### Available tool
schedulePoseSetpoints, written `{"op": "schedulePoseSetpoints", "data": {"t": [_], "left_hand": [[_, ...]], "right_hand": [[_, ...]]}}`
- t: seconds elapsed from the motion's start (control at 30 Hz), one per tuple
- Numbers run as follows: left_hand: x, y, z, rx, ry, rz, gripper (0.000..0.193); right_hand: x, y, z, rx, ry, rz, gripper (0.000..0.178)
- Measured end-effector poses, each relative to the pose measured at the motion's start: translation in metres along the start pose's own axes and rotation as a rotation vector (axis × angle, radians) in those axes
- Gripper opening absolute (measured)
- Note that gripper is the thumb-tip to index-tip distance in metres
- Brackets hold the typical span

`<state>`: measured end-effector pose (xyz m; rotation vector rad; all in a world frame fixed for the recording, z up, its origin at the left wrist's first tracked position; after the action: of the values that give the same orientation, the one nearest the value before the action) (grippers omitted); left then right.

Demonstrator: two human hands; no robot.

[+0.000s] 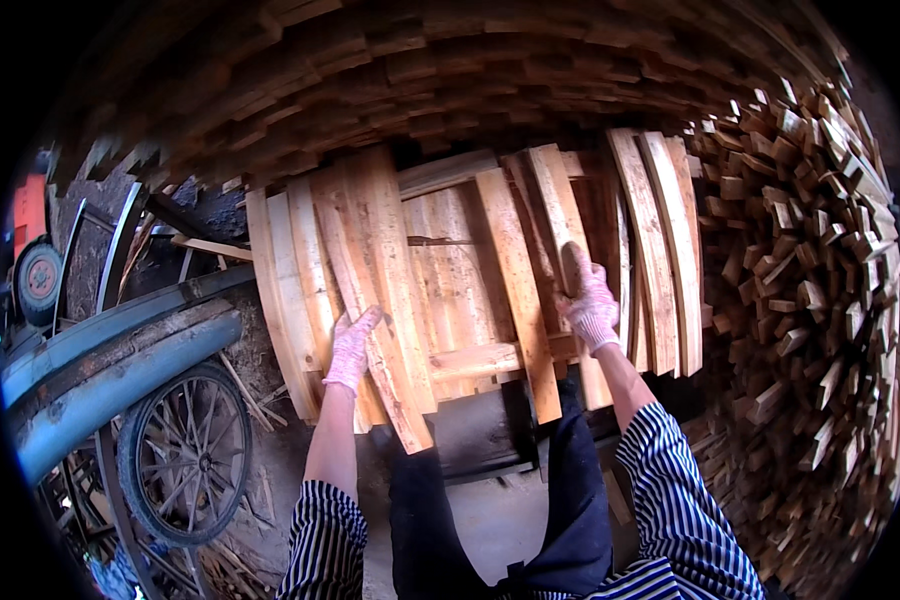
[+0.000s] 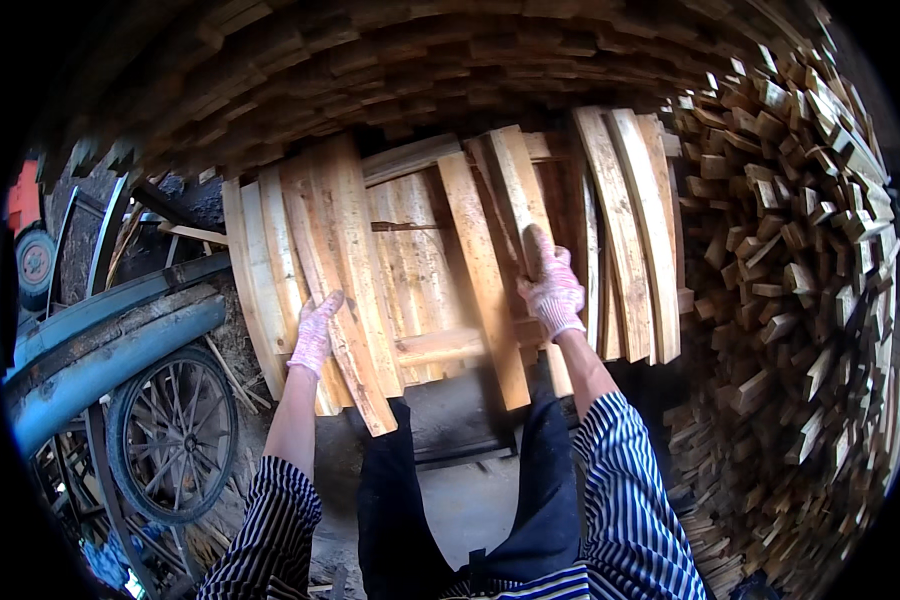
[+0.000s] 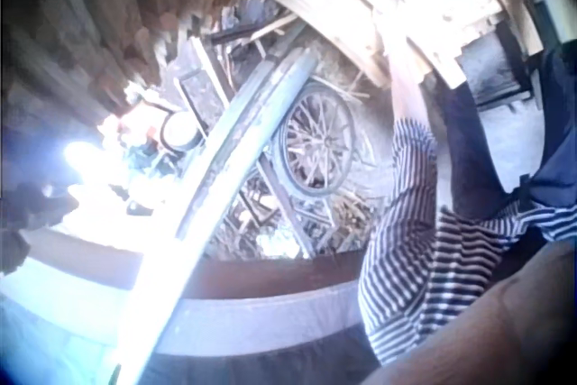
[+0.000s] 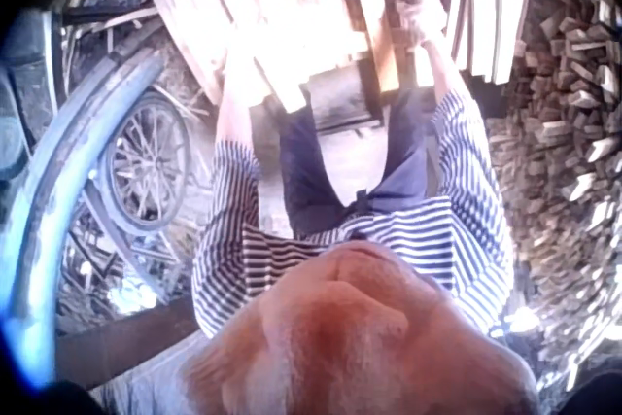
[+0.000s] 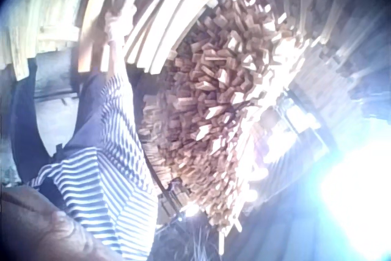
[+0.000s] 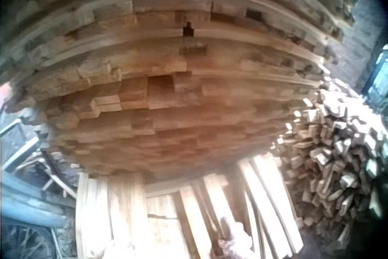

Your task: The person repeatedly picks up wooden planks from a large pile and places them onto a wooden pallet. The task involves lifting the planks and arranging them in a neat stack on the pallet, which is positioned on the floor of a workshop.

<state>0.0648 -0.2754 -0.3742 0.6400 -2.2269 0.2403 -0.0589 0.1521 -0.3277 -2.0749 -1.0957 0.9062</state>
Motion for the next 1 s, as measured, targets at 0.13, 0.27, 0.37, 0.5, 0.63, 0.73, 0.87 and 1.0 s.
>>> {"op": "schedulePoseSetpoints", "data": {"t": [0.13,0.27,0.37,0.5,0.63,0.73,0.87,1.0], "left_hand": [[0.0,0.001,0.0,-0.049,0.009,-0.04,0.046],[-0.006,0.005,0.005,-0.048,-0.026,-0.06,0.045],[0.001,0.012,0.006,-0.053,0.005,-0.044,0.04],[-0.001,0.013,0.004,-0.035,-0.012,-0.016,0.039],[-0.007,0.005,0.004,-0.05,-0.03,-0.043,0.042],[-0.007,-0.001,0.008,-0.005,0.013,-0.012,0.046],[-0.008,0.003,0.004,-0.047,-0.016,-0.039,0.053],[0.004,0.017,0.0,0.005,0.04,0.054,0.054]], "right_hand": [[-0.027,-0.008,-0.033,0.055,-0.085,0.132,0.09],[-0.084,0.052,-0.059,0.011,-0.155,0.365,0.079],[-0.145,0.107,-0.065,0.098,-0.33,0.248,0.07],[-0.165,0.125,-0.077,0.078,-0.384,0.205,0.072],[-0.106,0.068,-0.051,0.43,-0.301,-0.127,0.078],[-0.068,0.068,-0.026,0.282,-0.14,-0.009,0.08],[-0.119,0.089,-0.036,0.175,-0.219,0.188,0.072],[-0.155,0.104,-0.022,0.015,-0.209,0.171,0.087]]}}
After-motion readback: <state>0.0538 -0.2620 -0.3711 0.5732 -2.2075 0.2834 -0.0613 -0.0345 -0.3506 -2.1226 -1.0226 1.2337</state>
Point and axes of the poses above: each hand's wrist, its own z-axis towards the middle knuckle, its own y-axis out of the palm, x = y × z, the point moved 8 cm from there along z, towards the middle knuckle, and after that the axes turned 7 degrees about y, right-handed, at the moved point
